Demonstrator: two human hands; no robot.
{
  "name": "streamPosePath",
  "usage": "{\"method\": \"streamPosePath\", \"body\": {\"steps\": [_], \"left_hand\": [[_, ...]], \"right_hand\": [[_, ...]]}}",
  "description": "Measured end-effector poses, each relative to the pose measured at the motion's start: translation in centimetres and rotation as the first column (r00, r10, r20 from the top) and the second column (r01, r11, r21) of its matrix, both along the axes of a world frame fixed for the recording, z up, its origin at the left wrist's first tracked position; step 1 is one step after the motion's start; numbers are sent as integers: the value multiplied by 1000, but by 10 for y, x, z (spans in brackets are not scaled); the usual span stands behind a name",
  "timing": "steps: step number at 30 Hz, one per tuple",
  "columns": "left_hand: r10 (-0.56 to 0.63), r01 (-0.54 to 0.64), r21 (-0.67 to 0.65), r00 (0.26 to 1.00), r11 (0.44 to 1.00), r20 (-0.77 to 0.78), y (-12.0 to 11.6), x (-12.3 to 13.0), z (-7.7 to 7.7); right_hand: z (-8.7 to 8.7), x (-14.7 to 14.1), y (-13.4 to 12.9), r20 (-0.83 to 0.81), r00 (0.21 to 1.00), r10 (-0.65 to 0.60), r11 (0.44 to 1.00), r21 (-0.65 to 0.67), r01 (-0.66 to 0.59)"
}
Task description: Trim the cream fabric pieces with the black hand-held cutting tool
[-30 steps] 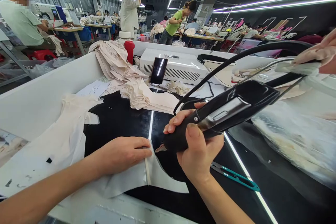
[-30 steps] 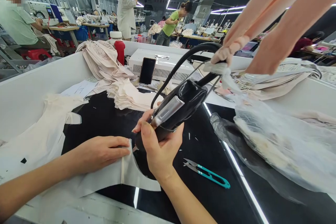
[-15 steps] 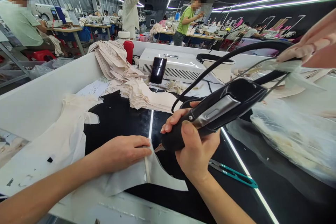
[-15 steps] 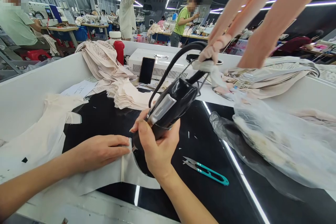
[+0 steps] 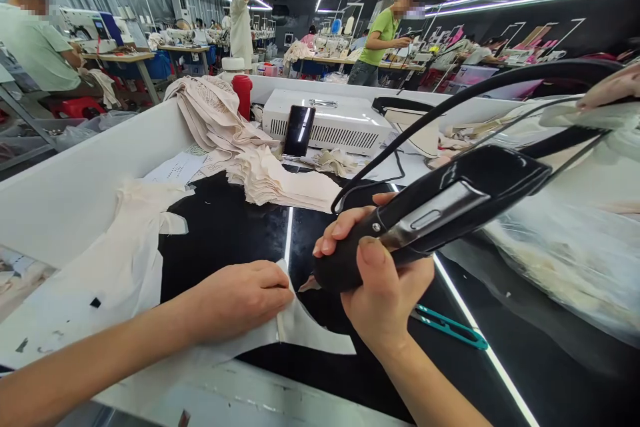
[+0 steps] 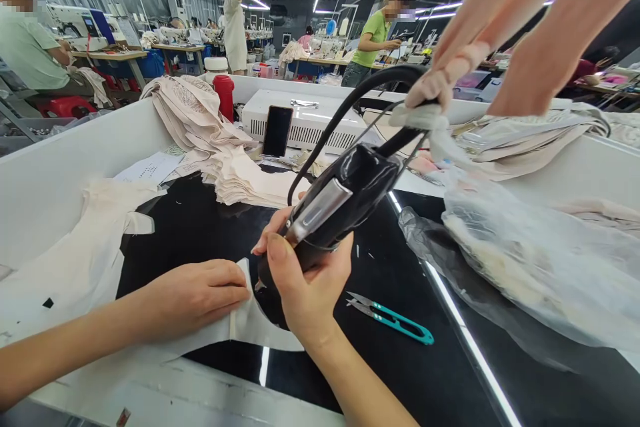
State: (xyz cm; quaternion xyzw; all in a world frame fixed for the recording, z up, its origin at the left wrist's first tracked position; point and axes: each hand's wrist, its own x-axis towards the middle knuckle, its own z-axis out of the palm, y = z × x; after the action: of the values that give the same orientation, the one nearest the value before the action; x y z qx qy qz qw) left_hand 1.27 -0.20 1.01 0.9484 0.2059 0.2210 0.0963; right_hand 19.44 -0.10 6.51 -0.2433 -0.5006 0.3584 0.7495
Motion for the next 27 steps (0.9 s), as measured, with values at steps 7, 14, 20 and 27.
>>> {"method": "streamPosePath", "body": {"steps": [7,14,20,27], "left_hand": [[14,-14,18,1000,1000,-14,-2,-6,0],[11,-6,87,998,996,-56,-3,-7,-2],[-1,7,125,999,992,-53,-4,-9,-3],[8,2,124,996,992,-83,-4,-11,-5]], "right_hand": [[-3,-3,-1,11,1000,25,1000,8,-25],[-6,-5,-2,15,999,33,999,-8,-33],[-3,-1,-6,39,999,20,1000,-16,-19],[-2,3,-13,31,999,15,1000,-13,-14]]}}
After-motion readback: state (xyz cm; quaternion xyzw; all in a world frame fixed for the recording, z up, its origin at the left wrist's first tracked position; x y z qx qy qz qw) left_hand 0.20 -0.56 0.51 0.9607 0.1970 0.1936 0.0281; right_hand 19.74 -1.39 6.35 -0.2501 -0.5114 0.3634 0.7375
